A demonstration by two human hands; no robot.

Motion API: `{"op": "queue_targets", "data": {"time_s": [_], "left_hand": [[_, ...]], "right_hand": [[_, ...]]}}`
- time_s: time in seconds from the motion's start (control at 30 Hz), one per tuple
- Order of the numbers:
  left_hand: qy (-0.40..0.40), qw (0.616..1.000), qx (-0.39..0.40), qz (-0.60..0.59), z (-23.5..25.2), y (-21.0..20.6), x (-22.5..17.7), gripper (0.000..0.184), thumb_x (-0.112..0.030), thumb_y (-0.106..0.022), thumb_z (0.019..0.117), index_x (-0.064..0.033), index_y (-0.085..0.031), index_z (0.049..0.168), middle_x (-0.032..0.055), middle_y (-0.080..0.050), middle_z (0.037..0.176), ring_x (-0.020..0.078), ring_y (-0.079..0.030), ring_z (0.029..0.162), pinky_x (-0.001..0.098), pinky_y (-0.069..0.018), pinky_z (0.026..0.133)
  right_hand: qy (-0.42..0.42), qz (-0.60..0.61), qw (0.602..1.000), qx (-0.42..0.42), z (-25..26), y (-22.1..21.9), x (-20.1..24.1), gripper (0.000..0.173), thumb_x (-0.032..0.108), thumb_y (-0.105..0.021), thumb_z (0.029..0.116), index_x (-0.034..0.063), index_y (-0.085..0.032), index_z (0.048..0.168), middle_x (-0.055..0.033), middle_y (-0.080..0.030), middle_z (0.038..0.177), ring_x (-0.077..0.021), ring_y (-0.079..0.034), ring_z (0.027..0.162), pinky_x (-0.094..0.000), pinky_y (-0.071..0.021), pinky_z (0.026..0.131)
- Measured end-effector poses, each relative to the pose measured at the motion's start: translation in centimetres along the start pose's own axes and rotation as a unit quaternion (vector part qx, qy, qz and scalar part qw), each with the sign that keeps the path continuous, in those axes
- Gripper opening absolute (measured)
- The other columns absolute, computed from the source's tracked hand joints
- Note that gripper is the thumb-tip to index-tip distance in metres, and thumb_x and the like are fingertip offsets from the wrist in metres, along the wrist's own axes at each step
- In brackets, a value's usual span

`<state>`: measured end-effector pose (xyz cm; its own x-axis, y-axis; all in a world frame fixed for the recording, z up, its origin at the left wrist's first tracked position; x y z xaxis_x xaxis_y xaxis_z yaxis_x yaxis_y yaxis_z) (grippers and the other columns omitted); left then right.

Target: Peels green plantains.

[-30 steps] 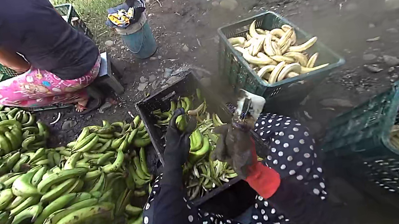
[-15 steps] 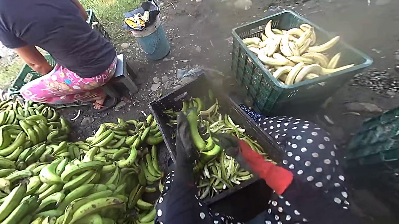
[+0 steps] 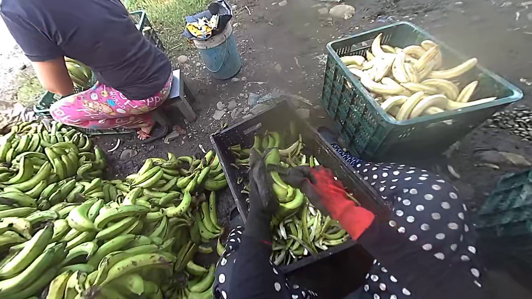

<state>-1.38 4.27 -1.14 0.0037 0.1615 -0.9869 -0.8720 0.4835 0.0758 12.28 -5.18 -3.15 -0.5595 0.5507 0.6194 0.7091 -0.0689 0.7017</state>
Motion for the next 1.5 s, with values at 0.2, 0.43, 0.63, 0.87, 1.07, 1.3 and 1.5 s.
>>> {"op": "queue_targets", "data": {"time_s": [0.2,0.43,0.63,0.87,1.07,1.3,1.5], "left_hand": [[0.047,0.999,-0.005,-0.01,-1.4,-1.7,-0.4,0.064,-0.037,-0.016,0.1086,0.0067,-0.037,0.151,0.0243,-0.043,0.152,0.0189,-0.046,0.139,0.0334,-0.0368,0.118],[0.075,0.99,-0.077,-0.093,1.1,-0.1,-0.4,0.053,-0.041,-0.042,0.1081,-0.0013,-0.048,0.144,0.0162,-0.062,0.126,0.0178,-0.064,0.11,0.036,-0.0557,0.094],[0.033,0.989,-0.129,0.069,0.3,0.1,-1.0,0.054,-0.026,-0.032,0.1104,0.0119,-0.039,0.147,0.0276,-0.052,0.143,0.0241,-0.053,0.133,0.0349,-0.0411,0.114],[0.108,0.992,-0.067,-0.004,-1.3,-0.9,0.0,0.049,-0.018,-0.03,0.1113,0.0062,-0.031,0.154,0.0244,-0.044,0.151,0.0219,-0.048,0.137,0.0338,-0.0393,0.114],[0.152,0.983,0.075,-0.068,-2.3,-2.5,1.8,0.05,-0.031,-0.03,0.1108,0.0011,-0.046,0.145,0.016,-0.061,0.129,0.0163,-0.062,0.111,0.036,-0.0519,0.098],[0.141,0.98,-0.068,-0.124,-0.8,-1.7,1.6,0.056,-0.044,-0.032,0.1098,-0.0033,-0.043,0.146,0.0146,-0.063,0.119,0.0191,-0.064,0.102,0.0385,-0.056,0.089],[0.185,0.951,-0.231,0.089,-1.0,-0.4,-1.1,0.055,-0.031,-0.027,0.1128,0.005,-0.032,0.154,0.0249,-0.044,0.153,0.0293,-0.045,0.142,0.0421,-0.0332,0.12]], "right_hand": [[-0.021,0.08,0.994,-0.07,4.3,1.0,-2.1,0.048,0.035,-0.035,0.111,0.0112,-0.05,0.15,-0.0222,-0.057,0.145,-0.0392,-0.052,0.137,-0.0593,-0.0383,0.114],[0.083,0.11,0.986,-0.092,2.4,1.7,-4.5,0.045,0.025,-0.038,0.1093,0.003,-0.056,0.144,-0.0224,-0.062,0.138,-0.0344,-0.058,0.13,-0.0527,-0.0425,0.112],[0.062,0.01,0.998,-0.029,-2.1,-0.7,-3.1,0.042,0.042,-0.052,0.102,0.0241,-0.065,0.138,-0.0211,-0.066,0.131,-0.0442,-0.06,0.123,-0.0673,-0.0464,0.099],[0.044,0.027,0.998,-0.031,-0.7,-2.1,-2.7,0.045,0.047,-0.048,0.1023,0.0269,-0.064,0.14,-0.0189,-0.063,0.137,-0.0425,-0.057,0.128,-0.0668,-0.0437,0.103],[-0.005,0.075,0.993,-0.095,1.7,-1.6,-3.3,0.046,0.038,-0.043,0.1085,0.0141,-0.061,0.143,-0.0248,-0.062,0.137,-0.0455,-0.057,0.129,-0.0679,-0.0417,0.105],[0.117,0.114,0.981,-0.109,1.3,-0.9,-4.1,0.049,0.036,-0.043,0.1069,0.0009,-0.063,0.135,-0.0237,-0.067,0.126,-0.0353,-0.063,0.12,-0.0557,-0.0458,0.106],[0.125,0.025,0.989,-0.07,-2.2,-2.7,-3.1,0.048,0.032,-0.048,0.1048,-0.0013,-0.061,0.137,-0.0281,-0.065,0.13,-0.0443,-0.06,0.125,-0.0637,-0.0423,0.107]]}}
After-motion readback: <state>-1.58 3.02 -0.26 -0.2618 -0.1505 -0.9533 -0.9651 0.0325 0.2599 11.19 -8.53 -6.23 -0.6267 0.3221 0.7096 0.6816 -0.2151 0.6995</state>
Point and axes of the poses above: each hand's wrist, its own z-axis towards the middle knuckle, its own y-axis out of the back of the hand, x = y × z, the point moved 4 cm from there along z, towards the middle knuckle
